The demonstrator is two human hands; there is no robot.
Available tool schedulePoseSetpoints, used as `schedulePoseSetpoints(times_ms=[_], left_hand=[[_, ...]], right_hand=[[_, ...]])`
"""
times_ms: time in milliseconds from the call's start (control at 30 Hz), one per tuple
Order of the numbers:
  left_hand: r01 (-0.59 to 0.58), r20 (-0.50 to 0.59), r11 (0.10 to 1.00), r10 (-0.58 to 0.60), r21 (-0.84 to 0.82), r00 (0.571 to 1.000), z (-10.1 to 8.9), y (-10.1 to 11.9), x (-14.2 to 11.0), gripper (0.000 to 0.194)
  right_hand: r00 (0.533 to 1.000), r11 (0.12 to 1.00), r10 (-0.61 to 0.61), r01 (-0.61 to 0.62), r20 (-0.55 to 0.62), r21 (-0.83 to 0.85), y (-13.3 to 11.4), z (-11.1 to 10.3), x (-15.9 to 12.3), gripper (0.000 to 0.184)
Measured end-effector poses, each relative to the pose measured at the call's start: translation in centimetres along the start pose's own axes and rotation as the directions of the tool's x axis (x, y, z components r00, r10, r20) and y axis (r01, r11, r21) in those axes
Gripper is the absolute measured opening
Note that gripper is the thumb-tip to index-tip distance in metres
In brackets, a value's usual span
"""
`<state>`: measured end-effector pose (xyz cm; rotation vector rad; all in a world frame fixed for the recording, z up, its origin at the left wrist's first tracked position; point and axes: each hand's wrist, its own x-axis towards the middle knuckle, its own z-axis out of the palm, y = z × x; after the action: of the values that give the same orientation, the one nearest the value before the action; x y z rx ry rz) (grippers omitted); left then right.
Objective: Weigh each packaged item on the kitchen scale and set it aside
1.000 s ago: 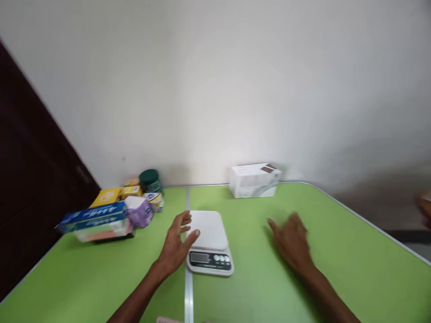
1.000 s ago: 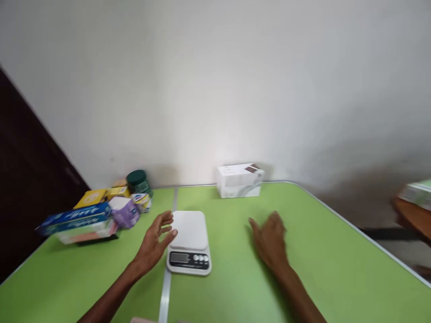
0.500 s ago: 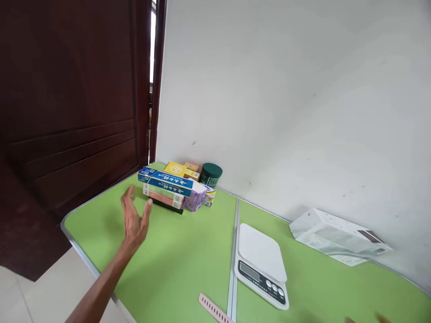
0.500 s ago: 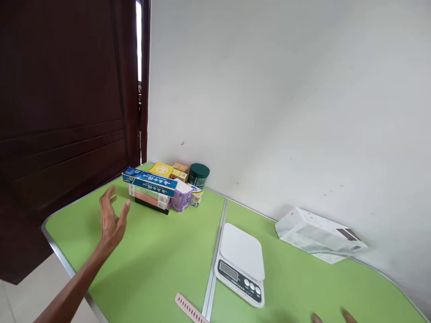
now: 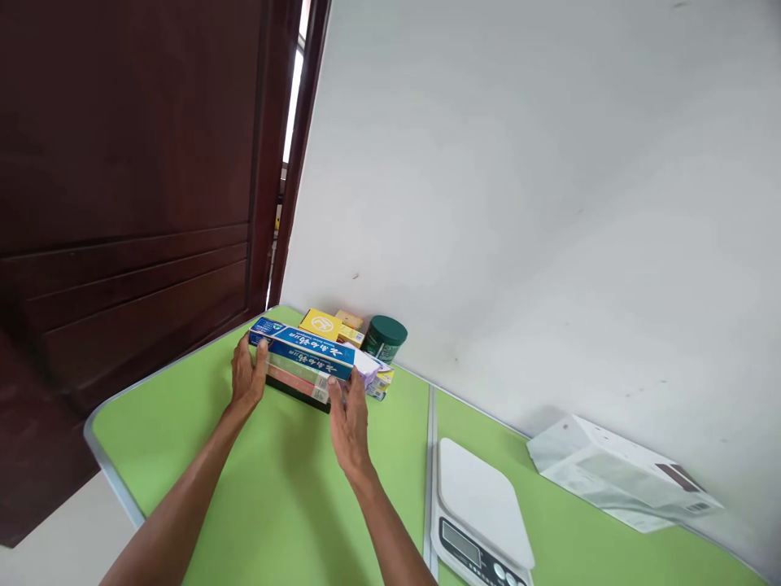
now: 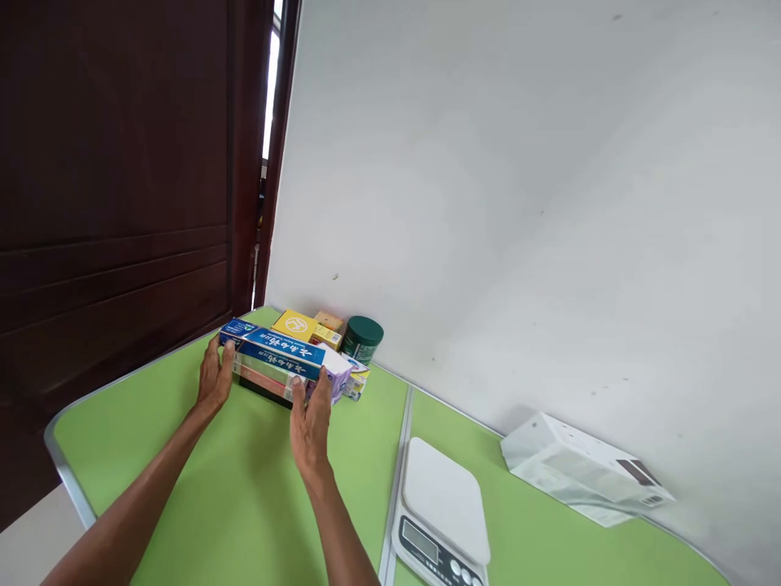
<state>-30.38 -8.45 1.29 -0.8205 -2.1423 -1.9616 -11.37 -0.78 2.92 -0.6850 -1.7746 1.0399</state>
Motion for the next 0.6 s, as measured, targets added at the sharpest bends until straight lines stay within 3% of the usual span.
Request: schedulePoseSetpoints(times_ms=[167, 300, 367, 467, 600], left_hand=[[-0.042, -0.013, 0.999, 0.042, 0.025, 0.999, -0.5, 1.6, -0.5, 0.074], [-0.173, -0.037, 0.985, 0.174, 0.024, 0.984, -0.7, 3.8, -2.0, 0.079], [-0.259, -0.009, 0.966, 0.259, 0.001, 0.966, -0.4, 5.2, -3.7, 0.080], [-0.363, 0.131, 0.929, 0.369, -0.067, 0.920, 0.6, 6.9, -7.5, 0.081], [-0.357, 0.387, 0.907, 0.419, -0.224, 0.822, 3.1, 8.3, -13.9, 0.084]], right_hand=[[0.993, 0.995, 0.096, -0.094, -0.064, 0.035, -0.6, 0.3, -0.5, 0.076], [0.991, 0.998, 0.051, -0.053, -0.126, -0.015, -2.3, -2.0, -0.9, 0.078], [0.987, 0.997, 0.026, -0.038, -0.156, -0.070, -3.2, -4.8, -1.5, 0.078], [0.967, 0.981, 0.051, -0.095, -0.249, -0.167, -4.0, -10.7, -3.6, 0.078], [0.912, 0.945, 0.092, -0.207, -0.400, -0.255, -3.6, -19.1, -8.0, 0.081]])
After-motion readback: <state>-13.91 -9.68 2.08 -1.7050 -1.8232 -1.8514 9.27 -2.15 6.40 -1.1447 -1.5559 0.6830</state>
